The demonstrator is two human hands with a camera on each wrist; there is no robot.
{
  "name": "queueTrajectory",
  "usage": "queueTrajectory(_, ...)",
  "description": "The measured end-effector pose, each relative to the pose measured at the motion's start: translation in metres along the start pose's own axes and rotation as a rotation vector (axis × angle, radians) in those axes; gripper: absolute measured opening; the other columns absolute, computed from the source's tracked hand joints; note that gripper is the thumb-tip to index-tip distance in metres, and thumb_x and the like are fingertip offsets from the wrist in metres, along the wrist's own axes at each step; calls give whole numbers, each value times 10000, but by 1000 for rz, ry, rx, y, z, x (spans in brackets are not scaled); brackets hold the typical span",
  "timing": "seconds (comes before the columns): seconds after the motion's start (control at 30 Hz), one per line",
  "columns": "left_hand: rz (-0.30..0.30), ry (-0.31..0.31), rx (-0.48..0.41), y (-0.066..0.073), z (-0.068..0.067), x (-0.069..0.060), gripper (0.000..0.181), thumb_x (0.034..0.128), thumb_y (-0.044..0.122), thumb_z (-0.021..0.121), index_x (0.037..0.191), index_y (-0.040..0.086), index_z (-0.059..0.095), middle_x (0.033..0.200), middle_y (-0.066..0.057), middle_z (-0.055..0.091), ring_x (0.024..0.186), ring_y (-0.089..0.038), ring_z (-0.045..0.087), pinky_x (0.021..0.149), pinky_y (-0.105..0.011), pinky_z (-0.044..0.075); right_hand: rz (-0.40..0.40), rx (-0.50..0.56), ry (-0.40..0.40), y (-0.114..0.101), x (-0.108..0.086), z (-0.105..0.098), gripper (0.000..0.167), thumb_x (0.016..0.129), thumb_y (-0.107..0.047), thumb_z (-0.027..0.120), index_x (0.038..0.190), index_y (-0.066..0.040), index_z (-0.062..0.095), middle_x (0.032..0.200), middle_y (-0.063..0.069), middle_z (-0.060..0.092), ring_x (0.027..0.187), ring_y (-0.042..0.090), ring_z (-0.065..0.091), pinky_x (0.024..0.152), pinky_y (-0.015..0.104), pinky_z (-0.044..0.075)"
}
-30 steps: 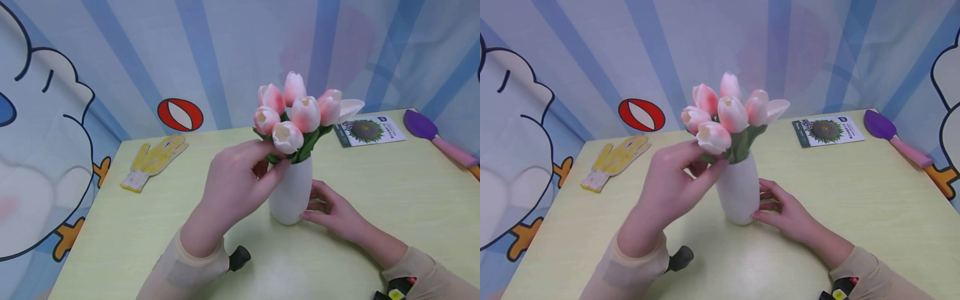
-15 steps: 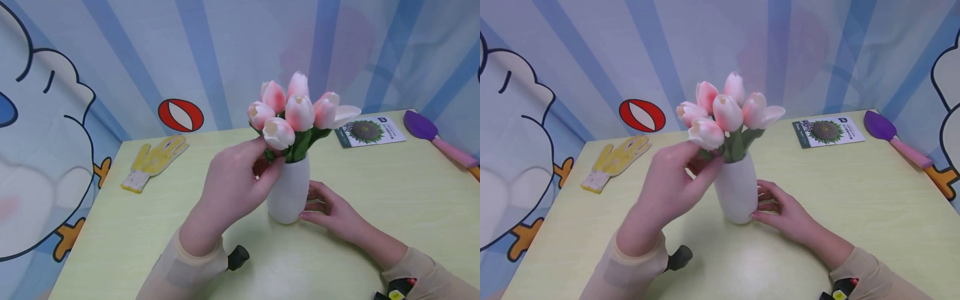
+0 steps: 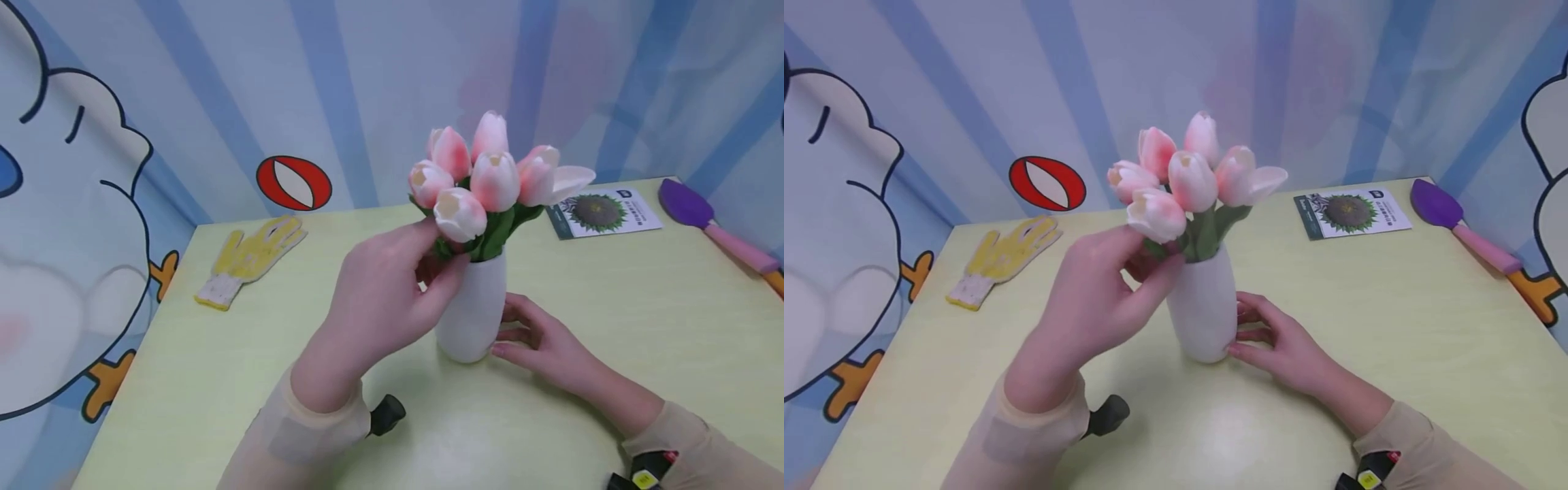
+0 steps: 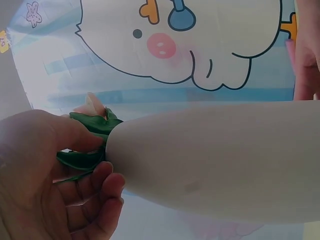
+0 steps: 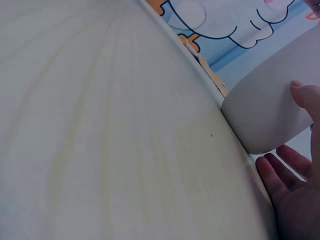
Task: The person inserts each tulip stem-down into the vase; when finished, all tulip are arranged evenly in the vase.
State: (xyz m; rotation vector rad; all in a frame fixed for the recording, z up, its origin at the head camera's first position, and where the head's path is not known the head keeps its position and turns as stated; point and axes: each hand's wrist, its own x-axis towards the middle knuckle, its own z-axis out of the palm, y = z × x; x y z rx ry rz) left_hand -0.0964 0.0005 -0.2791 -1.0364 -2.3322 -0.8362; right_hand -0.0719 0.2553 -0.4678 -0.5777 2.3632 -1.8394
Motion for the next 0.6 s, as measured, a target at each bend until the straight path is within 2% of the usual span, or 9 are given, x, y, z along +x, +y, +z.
queueTrajectory(0.13,-2,0,-25,2,-1,0,89,934,198,673,882,152,617,704,75,581,627,-48,524,546,-222,441,-3,1,3,0,-2,0,619,965,-44,713,1514,-156,451,1318,95,602,1191,128,626,983,257,576)
queueTrajectory(0.23,-35,-11,-104,2,-4,-4,144,937,205,700,1000,123,600,727,68,583,620,-53,539,557,-208,464,-13,6,-7,-1,-2,0,580,978,-43,693,1504,-131,466,1322,100,603,1202,116,613,985,257,575)
queueTrajectory(0.37,-113,-27,-275,4,-10,-13,398,942,172,716,1280,102,519,773,57,578,585,-60,530,545,-219,480,-24,-3,-3,-1,-3,-2,550,982,-35,684,1486,-134,489,1322,67,605,1206,95,601,987,244,570)
queueTrajectory(0.47,-184,-43,-385,5,-17,-21,543,946,142,714,1417,133,442,790,66,587,555,-65,512,516,-251,462,-26,-11,6,-1,-5,-4,547,986,-26,674,1488,-124,482,1330,25,601,1210,79,591,987,232,566)
queueTrajectory(0.53,-215,-52,-424,5,-20,-27,583,947,129,712,1449,149,415,798,77,599,549,-64,509,508,-262,450,-31,-13,16,0,-6,-6,553,987,-15,666,1496,-103,469,1337,3,598,1214,74,587,985,228,565)
queueTrajectory(0.6,-224,-49,-414,3,-22,-33,595,944,127,714,1453,142,406,810,77,600,547,-67,499,500,-261,436,-34,-19,28,1,-7,-7,560,990,-10,658,1505,-92,454,1347,-21,593,1219,65,581,985,218,561)
